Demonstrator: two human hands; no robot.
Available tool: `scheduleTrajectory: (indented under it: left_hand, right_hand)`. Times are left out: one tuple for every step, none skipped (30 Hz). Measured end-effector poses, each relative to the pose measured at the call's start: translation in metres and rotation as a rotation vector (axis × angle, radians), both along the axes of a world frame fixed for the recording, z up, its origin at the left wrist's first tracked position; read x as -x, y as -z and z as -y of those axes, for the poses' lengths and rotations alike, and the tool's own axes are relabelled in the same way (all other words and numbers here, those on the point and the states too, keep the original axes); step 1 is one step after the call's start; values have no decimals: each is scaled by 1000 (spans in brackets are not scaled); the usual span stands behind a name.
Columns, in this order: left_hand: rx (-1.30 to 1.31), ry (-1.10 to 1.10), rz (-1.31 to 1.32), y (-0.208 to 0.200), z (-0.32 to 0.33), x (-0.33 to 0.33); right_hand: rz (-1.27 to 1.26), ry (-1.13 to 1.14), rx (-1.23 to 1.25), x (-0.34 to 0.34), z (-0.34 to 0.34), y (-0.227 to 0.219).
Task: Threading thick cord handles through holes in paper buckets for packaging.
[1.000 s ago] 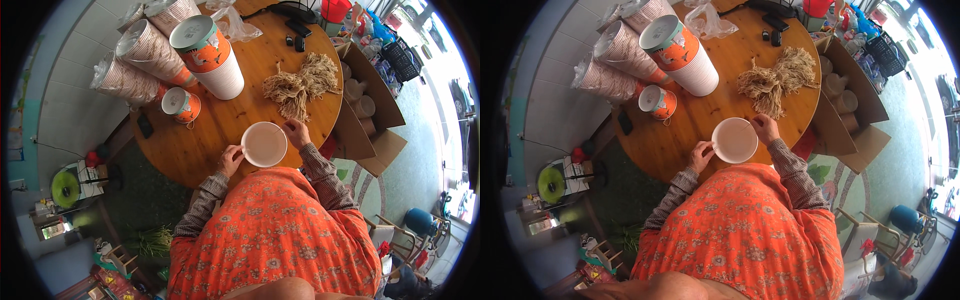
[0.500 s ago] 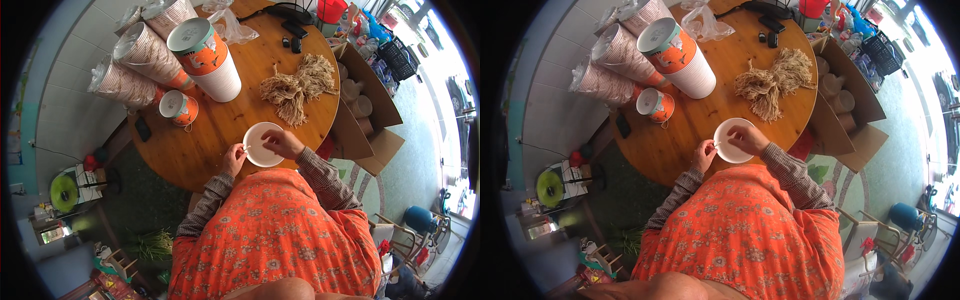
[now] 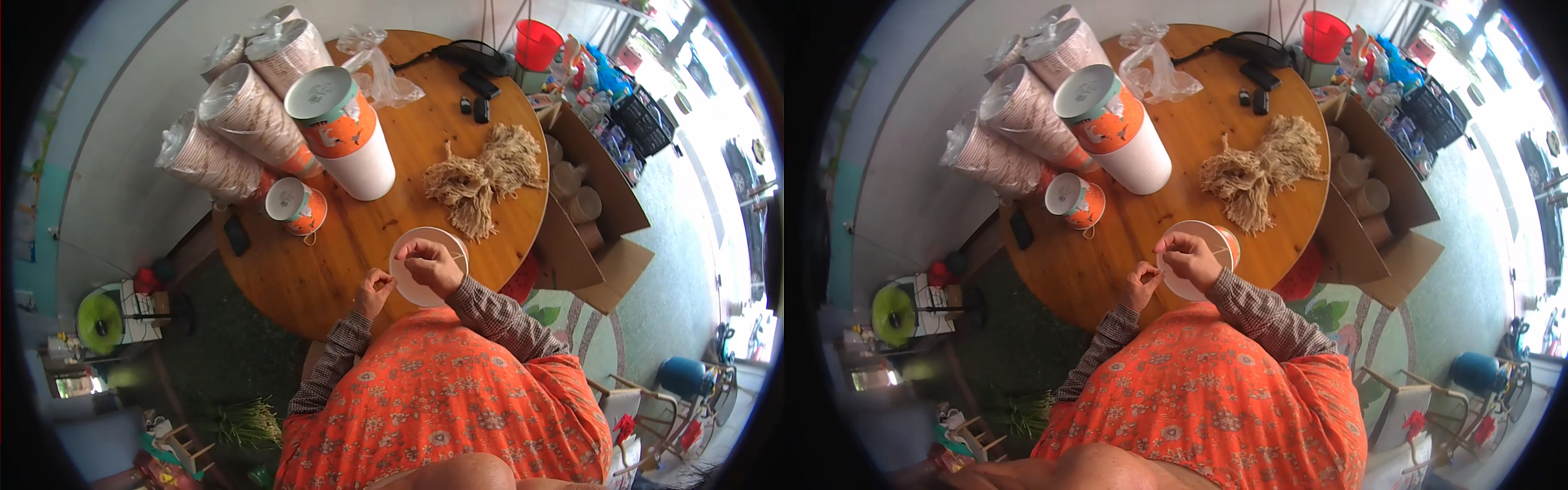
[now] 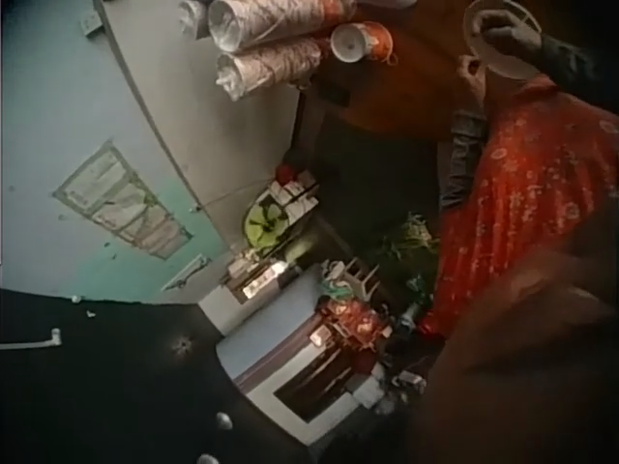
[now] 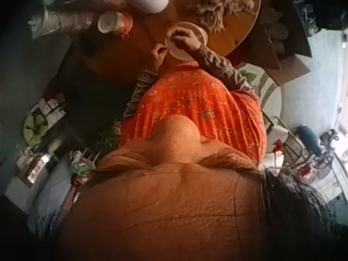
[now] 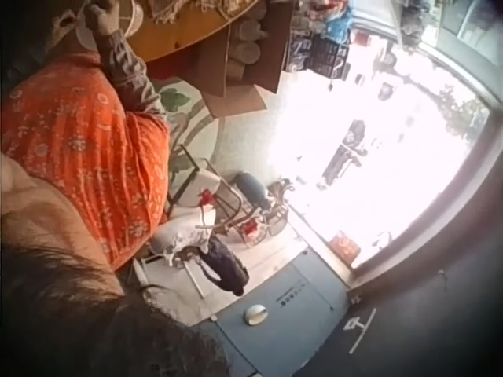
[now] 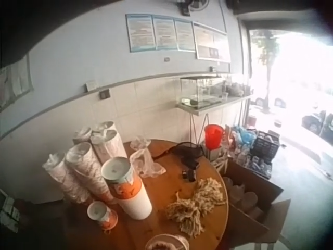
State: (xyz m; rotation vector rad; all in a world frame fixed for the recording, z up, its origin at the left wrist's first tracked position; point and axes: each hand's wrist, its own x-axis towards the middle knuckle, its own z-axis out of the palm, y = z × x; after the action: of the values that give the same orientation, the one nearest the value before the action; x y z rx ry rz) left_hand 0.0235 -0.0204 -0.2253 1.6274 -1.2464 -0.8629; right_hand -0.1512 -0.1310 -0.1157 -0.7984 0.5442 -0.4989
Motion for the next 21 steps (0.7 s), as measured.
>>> scheduleTrajectory:
  left_hand:
    - [10, -22, 7, -2, -2, -4]
    - [41, -51, 30, -3, -3, -8]
    - [71, -81, 53, -5, -5, -12]
    - [79, -100, 58, -7, -8, -15]
    - [73, -125, 97, -8, -12, -17]
    - [66, -150, 135, -9, -14, -19]
    - [138, -186, 218, -6, -18, -18]
    - [144, -222, 227, 7, -27, -24]
    - [181, -227, 111, 25, -34, -31]
    - [220, -235, -5, 48, -44, -40]
    - [245, -220, -82, 50, -45, -44]
    - [253, -241, -76, 50, -58, -50]
    - [159, -205, 97, 16, -57, -46]
    - [64, -197, 284, -9, -64, -50]
    - [31, -221, 286, -9, -77, -52]
    - [33, -235, 286, -2, -86, -55]
    - [38, -290, 248, 6, -94, -58]
    - [43, -343, 208, 13, -102, -64]
    - [44, -345, 204, 15, -103, -72]
    - [47, -467, 170, 15, -104, -81]
    - [51, -588, 135, 15, -105, -92]
  right_hand:
    - [43, -4, -51, -7, -2, 0]
    - [46, -39, -31, -10, -4, -1]
    - [21, -80, 30, -14, -5, -2]
    - [-6, -115, 90, -19, -6, -7]
    - [1, -111, 134, -26, -10, -16]
    - [81, -119, 225, -39, -14, -16]
    - [164, -128, 312, -48, -20, -14]
    - [156, -271, 203, -57, -25, -11]
    - [146, -327, 289, -64, -31, -9]
    - [139, -384, 373, -73, -39, -12]
    - [127, -374, 364, -76, -41, -15]
    - [69, -336, 423, -79, -38, -8]
    - [-11, -261, 477, -74, -25, 4]
    - [-81, -267, 446, -73, -20, 2]
    - [-94, -287, 459, -75, -19, 8]
    - [-112, -301, 471, -76, -19, 15]
    - [-97, -306, 539, -79, -20, 12]
    - [-94, -319, 541, -81, -20, 8]
    - [-145, -353, 616, -81, -16, 3]
    - [-196, -388, 688, -81, -14, -4]
    - [-199, -336, 637, -82, -8, -14]
